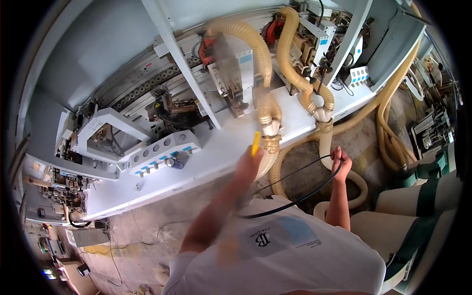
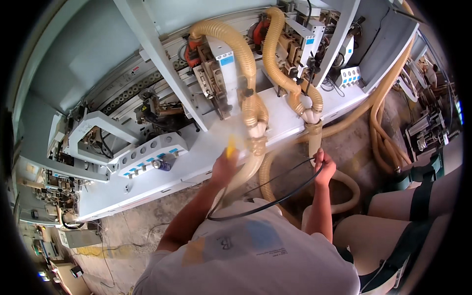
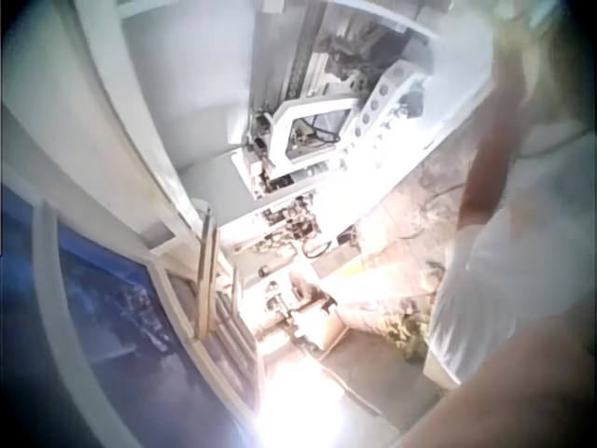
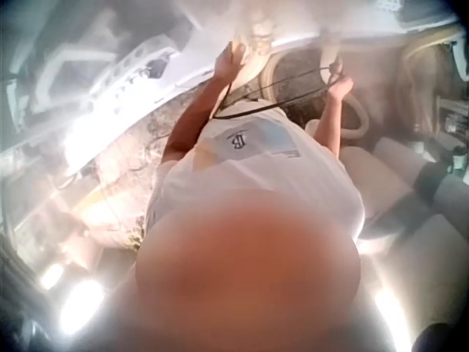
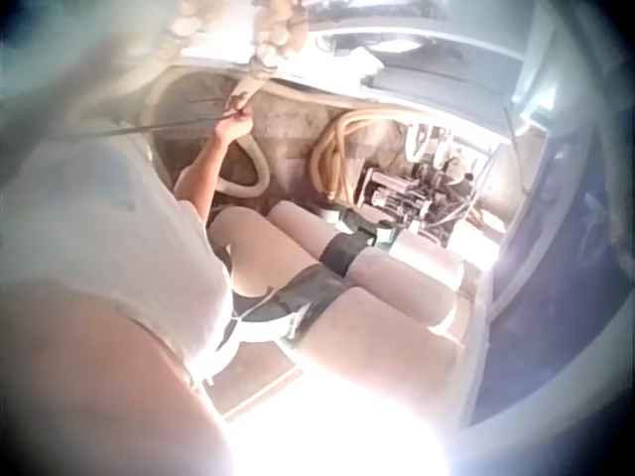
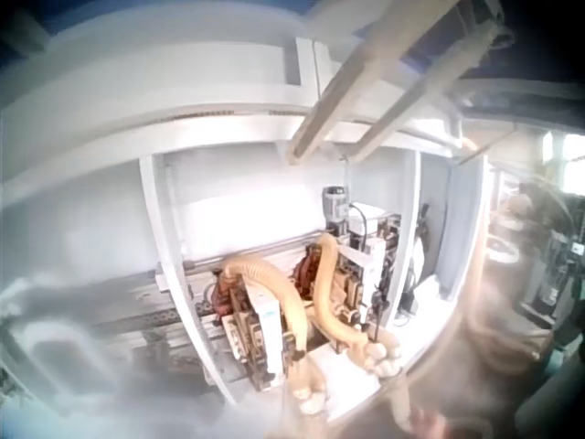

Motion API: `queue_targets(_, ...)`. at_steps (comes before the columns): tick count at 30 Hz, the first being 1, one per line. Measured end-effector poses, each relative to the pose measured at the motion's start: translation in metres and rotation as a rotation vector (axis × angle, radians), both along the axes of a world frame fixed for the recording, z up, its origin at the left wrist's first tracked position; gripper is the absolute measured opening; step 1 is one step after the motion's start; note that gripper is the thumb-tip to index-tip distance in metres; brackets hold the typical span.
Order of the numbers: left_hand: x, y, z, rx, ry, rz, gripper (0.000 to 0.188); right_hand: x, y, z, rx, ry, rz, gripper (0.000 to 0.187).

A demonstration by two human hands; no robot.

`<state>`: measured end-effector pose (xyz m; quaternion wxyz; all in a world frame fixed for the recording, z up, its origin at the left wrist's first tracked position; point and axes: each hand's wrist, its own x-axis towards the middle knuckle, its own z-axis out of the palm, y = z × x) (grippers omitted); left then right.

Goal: The person uses an air-pressure nozzle to blow dust and wood shavings off the internal components and surrounding floor of a large woodworking machine.

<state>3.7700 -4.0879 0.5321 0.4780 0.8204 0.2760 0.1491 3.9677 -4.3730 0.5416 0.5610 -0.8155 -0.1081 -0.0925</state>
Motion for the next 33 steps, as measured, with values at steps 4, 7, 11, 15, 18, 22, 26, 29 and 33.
queue_targets(4, -0.027, -0.002, 0.023, -0.119, 0.249, -0.049, 0.044, 0.010, 0.004, -0.015, 0.113, 0.068, 0.052, 0.050)
queue_targets(7, -0.079, 0.004, -0.021, -0.147, 0.352, 0.168, 0.046, 0.012, 0.019, -0.026, 0.026, 0.128, 0.116, 0.051)
queue_targets(11, -0.179, 0.023, -0.100, -0.352, -0.109, 0.577, 0.042, 0.014, 0.053, -0.064, -0.052, 0.196, 0.307, 0.046)
queue_targets(15, -0.245, 0.044, -0.082, -0.470, -0.204, 0.949, 0.044, 0.004, 0.095, -0.094, -0.095, 0.092, 0.466, 0.039)
queue_targets(18, -0.300, 0.049, -0.062, -0.556, -0.297, 1.114, 0.045, -0.003, 0.128, -0.072, -0.218, -0.127, 0.521, 0.029)
queue_targets(22, -0.363, 0.049, -0.069, -0.476, -0.374, 1.244, 0.044, 0.050, 0.141, -0.039, 0.368, -0.133, 0.300, 0.020)
queue_targets(26, -0.416, 0.044, -0.091, -0.517, -0.153, 1.130, 0.041, 0.018, 0.168, 0.087, 0.171, -0.311, -0.026, 0.032)
queue_targets(29, -0.445, 0.038, -0.104, -0.570, 0.055, 0.873, 0.039, -0.054, 0.211, 0.118, 0.203, -0.470, 0.147, 0.038)
queue_targets(33, -0.525, 0.036, -0.144, -0.477, 0.308, 0.926, 0.038, -0.169, 0.267, 0.099, 0.028, -0.494, 0.294, 0.036)
